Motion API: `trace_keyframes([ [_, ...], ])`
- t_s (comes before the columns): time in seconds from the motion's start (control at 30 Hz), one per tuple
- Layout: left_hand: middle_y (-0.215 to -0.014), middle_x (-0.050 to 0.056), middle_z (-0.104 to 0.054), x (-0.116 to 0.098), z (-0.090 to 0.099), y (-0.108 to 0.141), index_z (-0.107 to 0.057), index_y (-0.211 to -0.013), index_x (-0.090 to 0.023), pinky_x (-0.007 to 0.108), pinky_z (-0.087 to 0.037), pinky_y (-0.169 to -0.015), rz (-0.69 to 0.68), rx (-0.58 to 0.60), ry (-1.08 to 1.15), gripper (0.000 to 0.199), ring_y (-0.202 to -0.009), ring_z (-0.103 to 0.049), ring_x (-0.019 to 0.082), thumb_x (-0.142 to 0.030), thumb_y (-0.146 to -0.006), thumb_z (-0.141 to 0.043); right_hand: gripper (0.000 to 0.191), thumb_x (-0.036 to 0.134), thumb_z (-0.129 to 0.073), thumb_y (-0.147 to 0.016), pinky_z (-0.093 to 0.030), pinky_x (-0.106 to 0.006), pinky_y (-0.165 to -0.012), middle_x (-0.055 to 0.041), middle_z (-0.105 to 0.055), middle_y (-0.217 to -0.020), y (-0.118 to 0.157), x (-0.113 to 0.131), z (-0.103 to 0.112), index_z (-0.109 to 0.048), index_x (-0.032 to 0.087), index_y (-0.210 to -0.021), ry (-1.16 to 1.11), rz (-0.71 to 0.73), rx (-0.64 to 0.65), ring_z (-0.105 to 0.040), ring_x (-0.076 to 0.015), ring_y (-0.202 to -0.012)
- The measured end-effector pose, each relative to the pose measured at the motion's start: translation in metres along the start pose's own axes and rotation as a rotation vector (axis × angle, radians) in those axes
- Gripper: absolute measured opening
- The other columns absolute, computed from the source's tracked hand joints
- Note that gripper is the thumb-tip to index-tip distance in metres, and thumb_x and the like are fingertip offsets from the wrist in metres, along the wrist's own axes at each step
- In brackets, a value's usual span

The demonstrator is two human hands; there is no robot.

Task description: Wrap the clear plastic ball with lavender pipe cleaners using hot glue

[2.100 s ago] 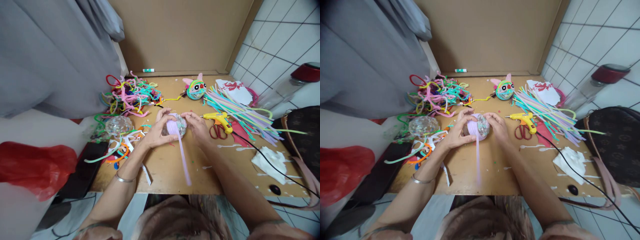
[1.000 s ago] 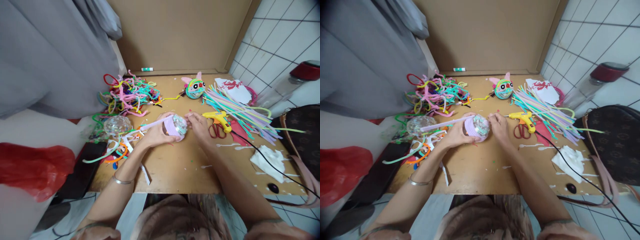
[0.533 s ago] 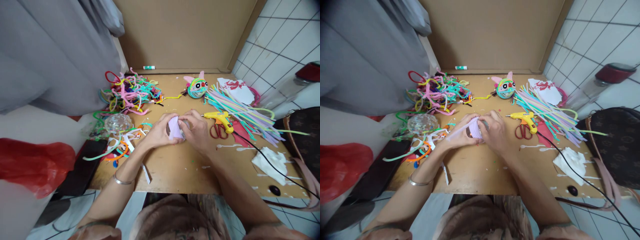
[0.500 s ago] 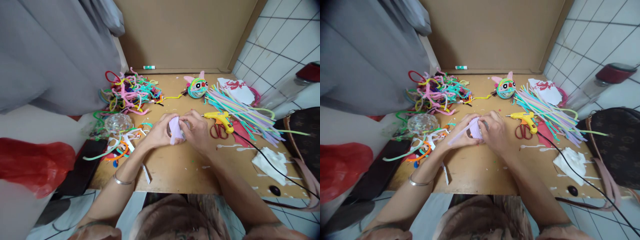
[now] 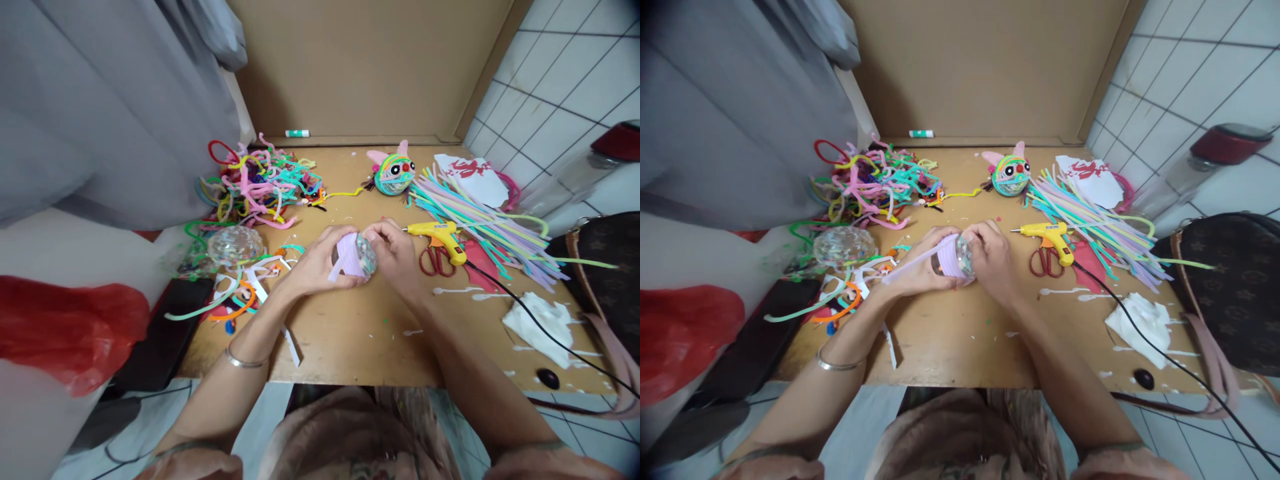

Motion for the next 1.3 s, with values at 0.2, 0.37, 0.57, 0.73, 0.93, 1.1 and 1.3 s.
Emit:
trace_keyframes([
  [0.2, -0.132, 0.010, -0.055, 0.000, 0.001, 0.000, -0.046, -0.134, -0.022, 0.046, -0.046, -0.103, 0.008, -0.006, 0.040, 0.082, -0.118, -0.055, 0.030, -0.033, -0.060, -0.080, 0.024, 0.028, -0.050, -0.091, -0.047, -0.039, -0.090, -0.0063, -0.058, -0.105, 0.003, 0.010, -0.001, -0.063, 0.022, -0.110, 0.043, 0.198, 0.043, -0.057, -0.0207, -0.101],
  [0.37, -0.130, 0.011, -0.057, -0.001, 0.003, 0.000, -0.049, -0.131, -0.021, 0.046, -0.046, -0.103, -0.007, -0.029, 0.133, 0.076, -0.119, -0.056, 0.030, -0.027, -0.061, -0.077, 0.018, 0.024, -0.050, -0.091, -0.046, -0.044, -0.094, -0.0078, -0.057, -0.108, 0.009, 0.020, -0.004, -0.067, 0.023, -0.096, 0.117, 0.341, 0.093, -0.056, -0.0222, -0.105],
  [0.57, -0.133, 0.012, -0.055, 0.006, 0.006, -0.002, -0.053, -0.126, -0.016, 0.046, -0.041, -0.110, 0.116, -0.029, 0.118, 0.072, -0.126, -0.052, 0.031, -0.035, -0.061, -0.079, 0.030, 0.015, -0.046, -0.088, -0.053, -0.037, -0.088, -0.0064, -0.057, -0.109, 0.003, 0.006, 0.000, -0.064, 0.025, -0.110, 0.055, 0.269, -0.044, -0.058, -0.0187, -0.103],
  [0.73, -0.136, 0.014, -0.053, 0.012, 0.007, -0.003, -0.048, -0.130, -0.014, 0.044, -0.045, -0.107, 0.232, -0.026, 0.228, 0.084, -0.126, -0.053, 0.031, -0.041, -0.056, -0.079, 0.023, 0.019, -0.050, -0.083, -0.056, -0.033, -0.075, -0.0060, -0.060, -0.101, -0.007, -0.031, 0.021, -0.064, 0.021, -0.102, 0.104, 0.050, -0.253, -0.062, -0.0169, -0.085],
  [0.93, -0.137, 0.012, -0.054, 0.006, 0.009, -0.004, -0.048, -0.132, -0.014, 0.043, -0.046, -0.105, 0.283, -0.014, 0.222, 0.086, -0.125, -0.053, 0.031, -0.039, -0.056, -0.079, 0.043, 0.043, -0.052, -0.088, -0.044, -0.049, -0.091, -0.0217, -0.061, -0.113, -0.008, -0.048, 0.066, -0.060, 0.008, -0.113, 0.978, -0.330, -0.200, -0.057, -0.0344, -0.107],
  [1.1, -0.136, 0.011, -0.054, 0.004, 0.010, -0.004, -0.050, -0.132, -0.015, 0.042, -0.046, -0.105, 0.298, -0.025, 0.214, 0.084, -0.121, -0.056, 0.030, -0.038, -0.056, -0.078, 0.058, 0.047, -0.055, -0.085, -0.043, -0.052, -0.089, -0.0299, -0.061, -0.113, 0.001, -0.057, 0.075, -0.057, -0.002, -0.115, 1.264, -0.573, -0.044, -0.061, -0.0399, -0.103],
  [1.3, -0.139, 0.012, -0.053, 0.006, 0.008, -0.004, -0.053, -0.130, -0.016, 0.048, -0.040, -0.111, 0.237, -0.045, 0.186, 0.081, -0.127, -0.052, 0.032, -0.036, -0.056, -0.079, 0.059, 0.050, -0.060, -0.077, -0.049, -0.047, -0.073, -0.0286, -0.065, -0.104, 0.003, -0.077, 0.084, -0.060, 0.002, -0.112, 1.111, -0.688, -0.085, -0.067, -0.0392, -0.093],
])
Point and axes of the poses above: each hand's wrist, its own y-axis away from the middle knuckle, its own z-axis out of the back of the hand, x = y × z, the point moved 2 cm from there along -y, towards the middle knuckle
